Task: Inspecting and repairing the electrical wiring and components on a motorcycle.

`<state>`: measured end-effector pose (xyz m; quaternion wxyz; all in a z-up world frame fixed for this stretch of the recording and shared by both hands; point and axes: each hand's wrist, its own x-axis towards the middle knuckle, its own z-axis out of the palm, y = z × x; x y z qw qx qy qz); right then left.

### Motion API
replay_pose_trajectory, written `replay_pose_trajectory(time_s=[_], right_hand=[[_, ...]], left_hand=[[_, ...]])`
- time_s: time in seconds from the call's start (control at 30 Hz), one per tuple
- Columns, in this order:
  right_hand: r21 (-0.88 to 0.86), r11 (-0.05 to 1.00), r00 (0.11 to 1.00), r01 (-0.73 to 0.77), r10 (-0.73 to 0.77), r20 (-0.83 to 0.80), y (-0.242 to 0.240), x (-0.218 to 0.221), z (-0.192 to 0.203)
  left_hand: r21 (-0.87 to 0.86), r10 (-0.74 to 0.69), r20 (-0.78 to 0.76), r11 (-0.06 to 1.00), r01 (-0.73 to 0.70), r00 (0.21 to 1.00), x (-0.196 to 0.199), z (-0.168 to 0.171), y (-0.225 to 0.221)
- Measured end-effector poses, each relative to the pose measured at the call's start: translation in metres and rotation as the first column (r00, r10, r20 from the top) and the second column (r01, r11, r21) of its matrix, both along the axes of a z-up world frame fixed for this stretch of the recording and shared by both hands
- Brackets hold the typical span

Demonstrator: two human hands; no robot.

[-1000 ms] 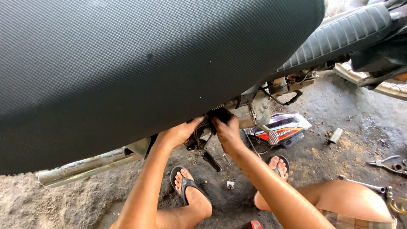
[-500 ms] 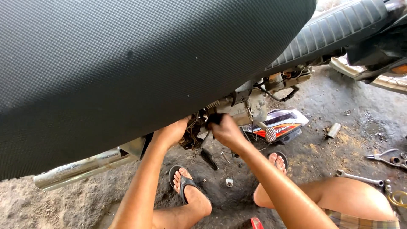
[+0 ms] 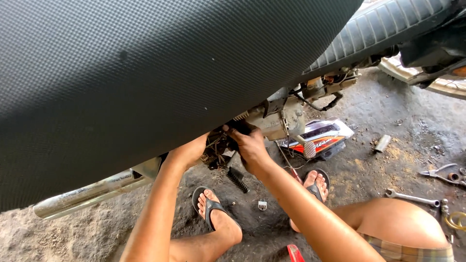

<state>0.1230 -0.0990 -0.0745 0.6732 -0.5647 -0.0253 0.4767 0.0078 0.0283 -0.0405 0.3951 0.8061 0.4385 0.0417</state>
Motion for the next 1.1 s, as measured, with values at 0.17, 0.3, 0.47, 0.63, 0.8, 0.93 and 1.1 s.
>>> replay_pose_trajectory(time_s=[0.17, 0.3, 0.47, 0.63, 0.8, 0.93, 1.1], right_hand=[[0.124, 0.990, 0.990, 0.064, -0.047, -0.133, 0.003, -0.001, 0.005], [0.107, 0.994, 0.981, 0.019, 0.003, -0.195, 0.001, 0.005, 0.001], [0.130, 0.991, 0.985, -0.007, 0.029, -0.172, -0.001, 0.008, -0.014], [0.193, 0.981, 0.975, -0.014, 0.056, -0.216, -0.004, 0.010, -0.009], [0.229, 0.973, 0.968, -0.031, 0.086, -0.236, -0.006, 0.011, -0.007], [0.256, 0.966, 0.970, -0.034, 0.093, -0.224, -0.006, 0.011, -0.010], [0.297, 0.955, 0.966, -0.004, 0.080, -0.244, -0.008, 0.011, -0.023]], left_hand=[[-0.025, -0.006, 0.023, 1.000, 0.006, 1.000, -0.001, 0.001, 0.000], [0.121, -0.105, 0.059, 0.988, 0.097, 0.993, -0.002, 0.009, -0.002], [0.301, -0.227, 0.079, 0.934, 0.194, 0.971, -0.011, 0.002, 0.003], [0.245, -0.184, 0.019, 0.954, 0.174, 0.983, 0.000, 0.021, -0.003], [0.202, -0.250, 0.066, 0.951, 0.232, 0.966, 0.001, 0.025, -0.003], [0.036, -0.189, 0.068, 0.982, 0.187, 0.980, -0.001, 0.013, 0.002], [0.365, -0.400, -0.098, 0.838, 0.407, 0.911, -0.006, 0.010, 0.002]])
